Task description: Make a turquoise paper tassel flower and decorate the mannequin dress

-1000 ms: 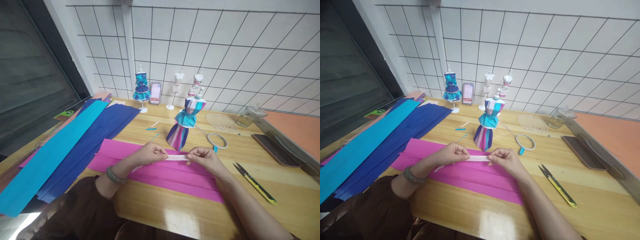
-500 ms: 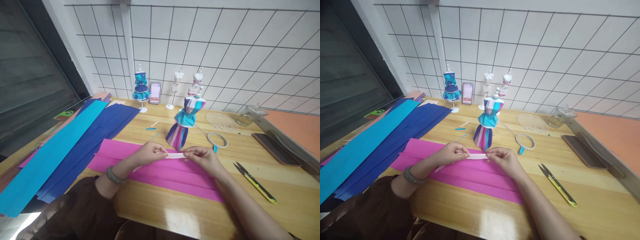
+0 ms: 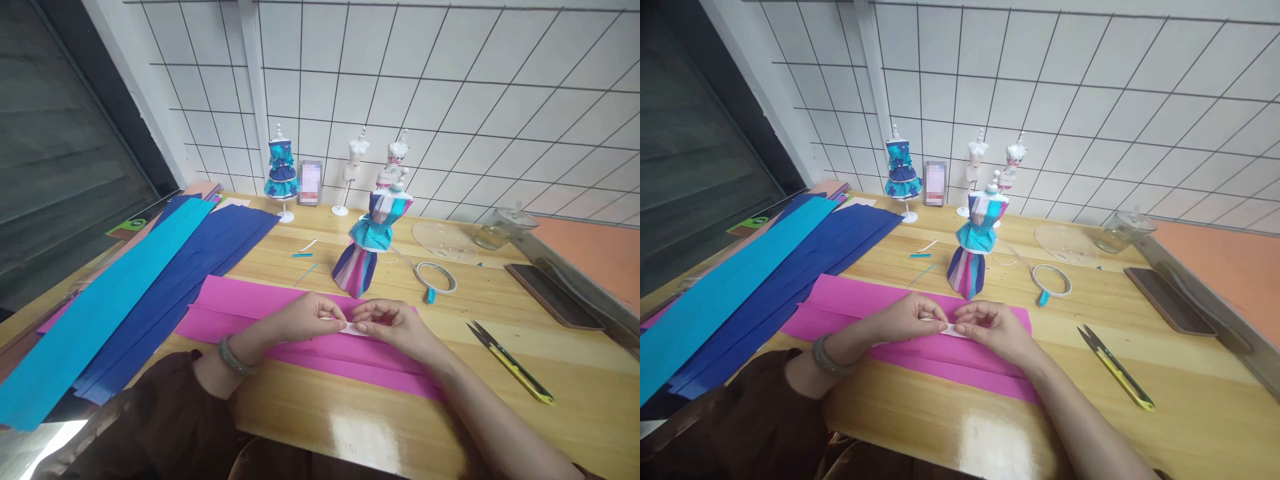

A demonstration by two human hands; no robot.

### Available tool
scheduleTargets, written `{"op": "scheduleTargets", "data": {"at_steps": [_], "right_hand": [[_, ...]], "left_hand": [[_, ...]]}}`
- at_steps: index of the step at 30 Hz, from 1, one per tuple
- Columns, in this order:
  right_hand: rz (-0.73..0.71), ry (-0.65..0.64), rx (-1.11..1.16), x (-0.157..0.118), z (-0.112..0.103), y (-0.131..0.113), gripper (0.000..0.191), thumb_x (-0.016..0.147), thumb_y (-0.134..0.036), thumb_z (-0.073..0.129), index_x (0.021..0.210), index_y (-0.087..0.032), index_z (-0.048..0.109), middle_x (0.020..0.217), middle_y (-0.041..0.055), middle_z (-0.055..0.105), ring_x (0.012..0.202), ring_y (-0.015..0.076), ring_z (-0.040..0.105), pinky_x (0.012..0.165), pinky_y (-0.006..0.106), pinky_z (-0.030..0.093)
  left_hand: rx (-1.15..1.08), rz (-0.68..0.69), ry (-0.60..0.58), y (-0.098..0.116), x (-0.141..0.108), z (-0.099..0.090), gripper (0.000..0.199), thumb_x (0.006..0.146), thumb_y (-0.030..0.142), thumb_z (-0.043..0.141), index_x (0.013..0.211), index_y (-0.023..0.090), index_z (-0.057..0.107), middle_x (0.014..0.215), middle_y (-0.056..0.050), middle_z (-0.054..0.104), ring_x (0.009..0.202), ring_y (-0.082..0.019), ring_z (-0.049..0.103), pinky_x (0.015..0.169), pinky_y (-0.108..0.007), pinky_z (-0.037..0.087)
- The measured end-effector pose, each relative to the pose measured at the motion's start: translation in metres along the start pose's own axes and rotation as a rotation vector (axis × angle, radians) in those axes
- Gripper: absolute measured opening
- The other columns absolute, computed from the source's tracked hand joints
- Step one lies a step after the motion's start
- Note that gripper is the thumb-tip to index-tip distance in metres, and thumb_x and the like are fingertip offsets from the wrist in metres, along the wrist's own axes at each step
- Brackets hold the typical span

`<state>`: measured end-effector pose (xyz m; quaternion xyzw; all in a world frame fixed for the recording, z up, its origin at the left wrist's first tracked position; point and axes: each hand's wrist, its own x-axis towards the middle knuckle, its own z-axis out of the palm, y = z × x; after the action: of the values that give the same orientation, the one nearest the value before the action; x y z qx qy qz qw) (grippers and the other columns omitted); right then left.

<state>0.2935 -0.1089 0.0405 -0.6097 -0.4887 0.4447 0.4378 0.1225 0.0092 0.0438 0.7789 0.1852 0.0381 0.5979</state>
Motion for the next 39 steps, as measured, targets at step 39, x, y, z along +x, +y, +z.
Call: {"op": "scheduleTargets", "data": {"at_steps": [39], "right_hand": [[-0.157,-0.102,-0.328,-0.002,-0.006,-0.011,0.027,0.080,-0.041,0.055,0.085,-0.018,0.068,0.083,0.0050,0.067,0.076,0.0174,0.060,0.067,0.028,0.045]], "left_hand": [[-0.063,-0.024,-0.013,0.006,-0.003,0.002,0.033,0.074,0.044,0.054,0.078,0.012,0.063,0.051,0.006,0.039,0.043,-0.004,0.033,0.041,-0.018,0.024]]}}
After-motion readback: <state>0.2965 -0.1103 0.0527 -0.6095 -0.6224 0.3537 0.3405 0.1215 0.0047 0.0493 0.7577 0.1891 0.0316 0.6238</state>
